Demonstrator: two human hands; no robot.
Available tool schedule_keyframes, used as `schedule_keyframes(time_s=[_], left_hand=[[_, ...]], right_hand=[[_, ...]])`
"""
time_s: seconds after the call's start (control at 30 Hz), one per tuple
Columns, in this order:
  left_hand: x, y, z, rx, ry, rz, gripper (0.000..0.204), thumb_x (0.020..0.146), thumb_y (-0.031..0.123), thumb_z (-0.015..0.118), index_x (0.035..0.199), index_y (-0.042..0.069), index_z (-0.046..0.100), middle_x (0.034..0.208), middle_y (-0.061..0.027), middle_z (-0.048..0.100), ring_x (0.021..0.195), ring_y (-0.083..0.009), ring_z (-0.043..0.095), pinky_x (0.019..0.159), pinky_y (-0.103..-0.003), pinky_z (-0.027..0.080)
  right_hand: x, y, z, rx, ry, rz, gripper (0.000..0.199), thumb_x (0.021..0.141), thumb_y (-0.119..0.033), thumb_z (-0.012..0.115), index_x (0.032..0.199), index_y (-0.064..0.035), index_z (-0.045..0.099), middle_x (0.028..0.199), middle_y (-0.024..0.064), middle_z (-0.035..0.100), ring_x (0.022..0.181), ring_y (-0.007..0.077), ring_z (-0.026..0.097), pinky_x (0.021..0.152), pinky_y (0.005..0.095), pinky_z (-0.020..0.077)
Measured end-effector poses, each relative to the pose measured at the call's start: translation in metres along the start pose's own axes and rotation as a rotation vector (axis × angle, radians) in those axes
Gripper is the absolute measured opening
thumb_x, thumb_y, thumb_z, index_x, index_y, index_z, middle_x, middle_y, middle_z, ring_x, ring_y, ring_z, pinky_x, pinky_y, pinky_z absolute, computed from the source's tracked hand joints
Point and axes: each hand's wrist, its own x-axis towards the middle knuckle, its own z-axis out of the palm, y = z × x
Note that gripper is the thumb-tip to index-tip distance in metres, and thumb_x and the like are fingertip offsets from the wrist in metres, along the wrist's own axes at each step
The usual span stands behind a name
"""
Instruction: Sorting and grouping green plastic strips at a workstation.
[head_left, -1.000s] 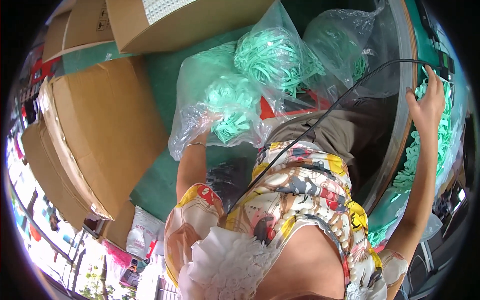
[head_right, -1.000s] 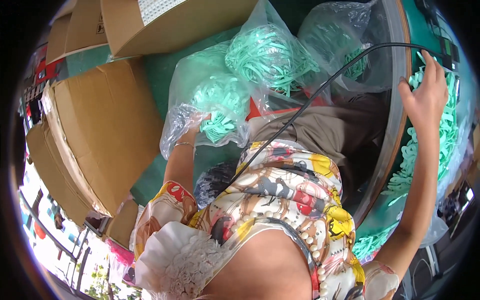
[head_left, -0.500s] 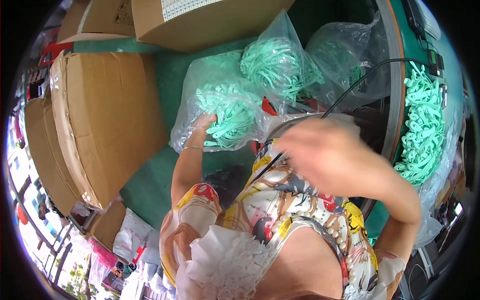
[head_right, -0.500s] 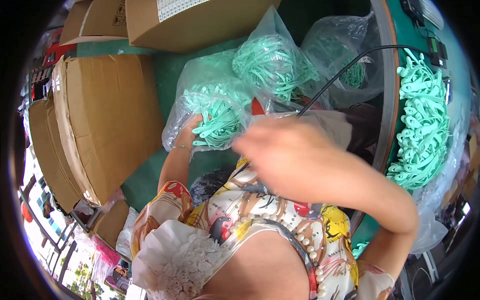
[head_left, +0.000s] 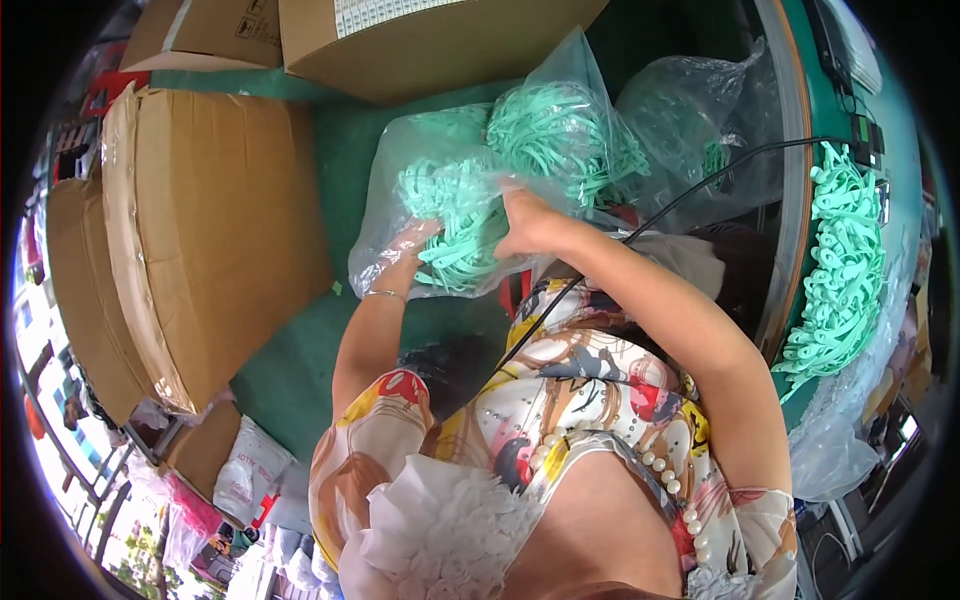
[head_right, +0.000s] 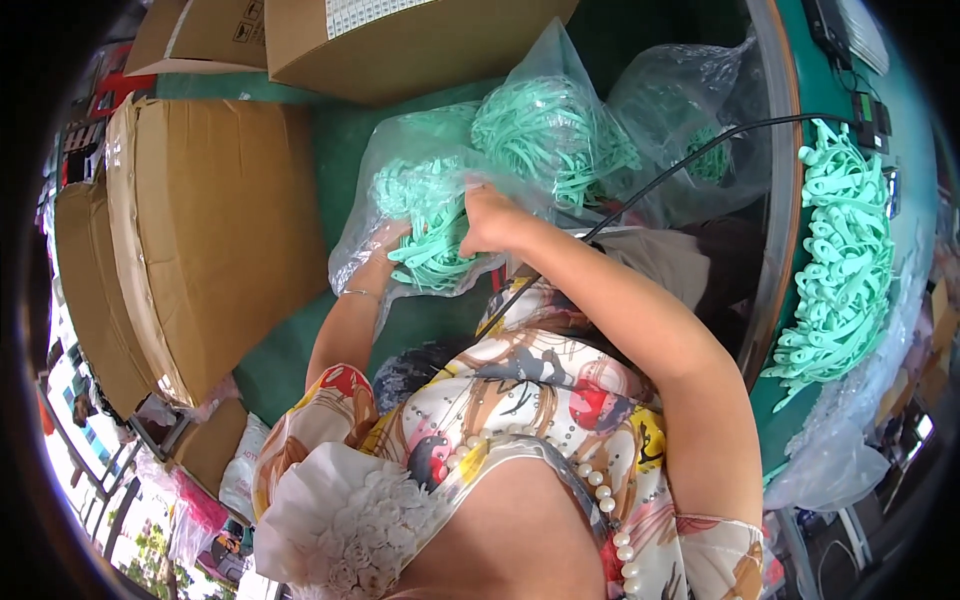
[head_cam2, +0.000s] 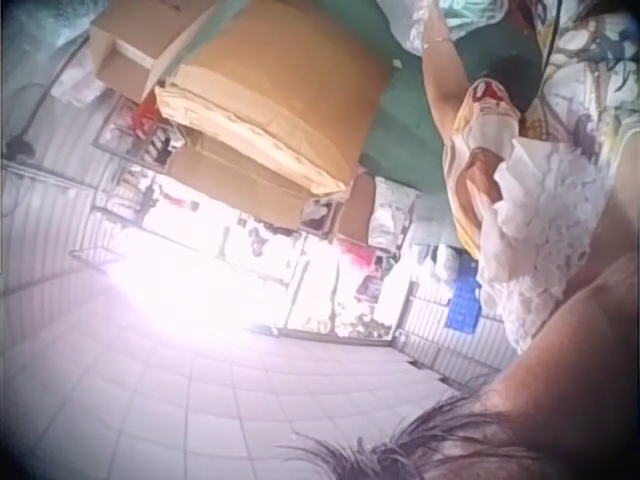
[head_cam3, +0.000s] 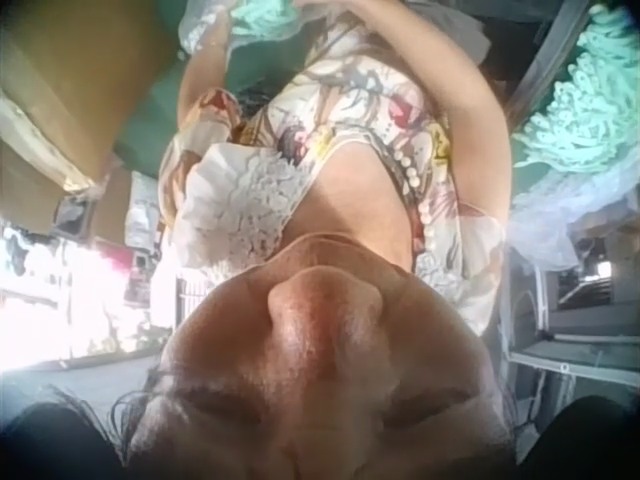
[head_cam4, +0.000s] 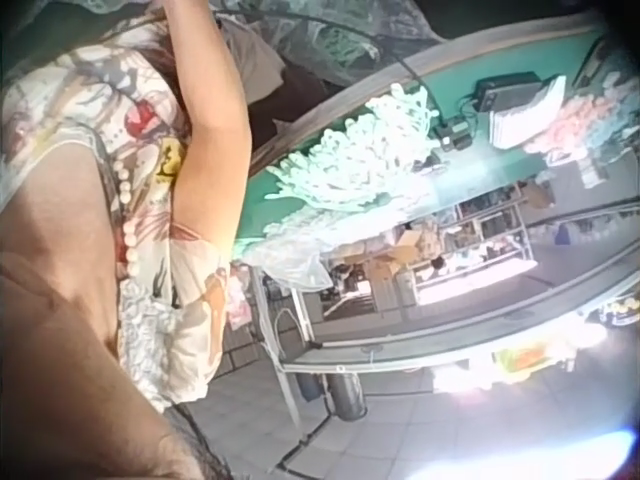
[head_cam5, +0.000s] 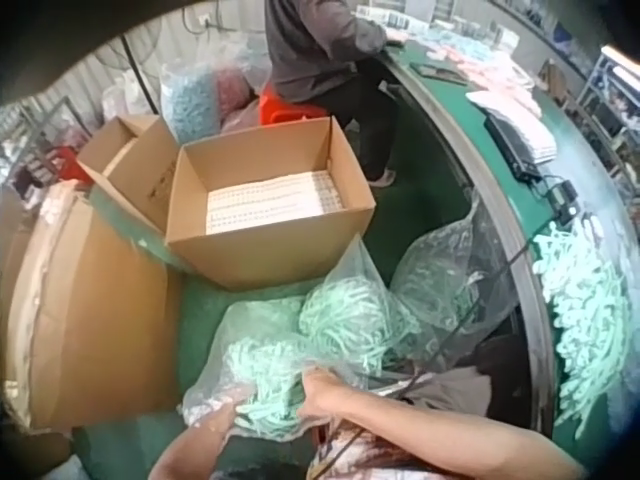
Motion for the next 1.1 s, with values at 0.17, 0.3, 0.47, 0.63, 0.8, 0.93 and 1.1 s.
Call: schedule_keyframes(time_s=[0.17,0.3,0.47,0.63,0.8,0.93,1.1], left_hand=[[-0.018,0.027,0.01,-0.353,-0.114,0.038,0.041,0.072,0.021,0.067,0.104,-0.002,0.058,0.1,-0.012,0.062,0.086,-0.0212,0.061,0.076,-0.034,0.049],[-0.042,0.046,0.022,-0.639,-0.201,0.07,0.04,0.073,0.02,0.066,0.105,-0.002,0.058,0.1,-0.0121,0.062,0.085,-0.0211,0.061,0.075,-0.033,0.049],[-0.069,0.069,0.033,-0.926,-0.278,0.103,0.039,0.073,0.019,0.065,0.105,-0.003,0.058,0.099,-0.0122,0.062,0.085,-0.0211,0.061,0.075,-0.033,0.05],[-0.082,0.098,0.034,-0.94,-0.22,0.133,0.037,0.073,0.011,0.063,0.107,-0.002,0.058,0.096,-0.0102,0.063,0.082,-0.0196,0.062,0.075,-0.03,0.051],[-0.097,0.156,0.02,-0.928,-0.149,0.182,0.032,0.073,0.003,0.061,0.105,-0.002,0.058,0.094,-0.0115,0.064,0.077,-0.0204,0.064,0.07,-0.033,0.053],[-0.096,0.165,0.016,-0.867,-0.12,0.314,0.033,0.072,0.006,0.064,0.103,-0.001,0.059,0.095,-0.0096,0.064,0.084,-0.0194,0.063,0.075,-0.031,0.053],[-0.11,0.172,0.032,-0.846,-0.09,0.357,0.039,0.074,0.008,0.066,0.11,0.0,0.054,0.102,-0.0095,0.061,0.089,-0.0188,0.062,0.078,-0.032,0.052]], right_hand=[[0.01,-0.001,-0.001,-0.044,-0.171,0.075,0.111,0.048,-0.033,0.083,0.132,0.0077,0.024,0.13,0.0251,0.039,0.12,0.0338,0.04,0.1,0.0367,0.0346],[-0.002,-0.003,0.01,0.042,0.014,-0.017,0.122,0.043,-0.036,0.084,0.134,0.0104,0.017,0.129,0.0301,0.036,0.121,0.0367,0.038,0.102,0.0352,0.0304],[-0.013,-0.018,0.005,0.131,0.184,-0.02,0.113,0.043,-0.037,0.084,0.131,0.0051,0.026,0.122,0.0267,0.042,0.116,0.0381,0.041,0.1,0.0387,0.0318],[-0.008,-0.023,-0.001,0.408,0.263,-0.194,0.092,0.044,-0.027,0.084,0.119,0.0035,0.04,0.111,0.0202,0.05,0.106,0.0304,0.05,0.095,0.0367,0.0374],[0.001,-0.035,-0.032,0.697,0.23,-0.384,0.079,0.05,-0.014,0.082,0.116,0.0042,0.043,0.107,0.013,0.053,0.103,0.0202,0.051,0.092,0.0308,0.039],[-0.003,-0.044,-0.041,0.828,0.332,-0.397,0.082,0.054,-0.011,0.079,0.123,0.0049,0.037,0.109,0.0118,0.052,0.102,0.0187,0.051,0.091,0.0311,0.0402],[-0.003,-0.043,-0.03,0.945,0.35,-0.427,0.064,0.053,-0.009,0.075,0.11,0.0029,0.047,0.1,0.0105,0.057,0.094,0.0184,0.055,0.085,0.0302,0.0428]])
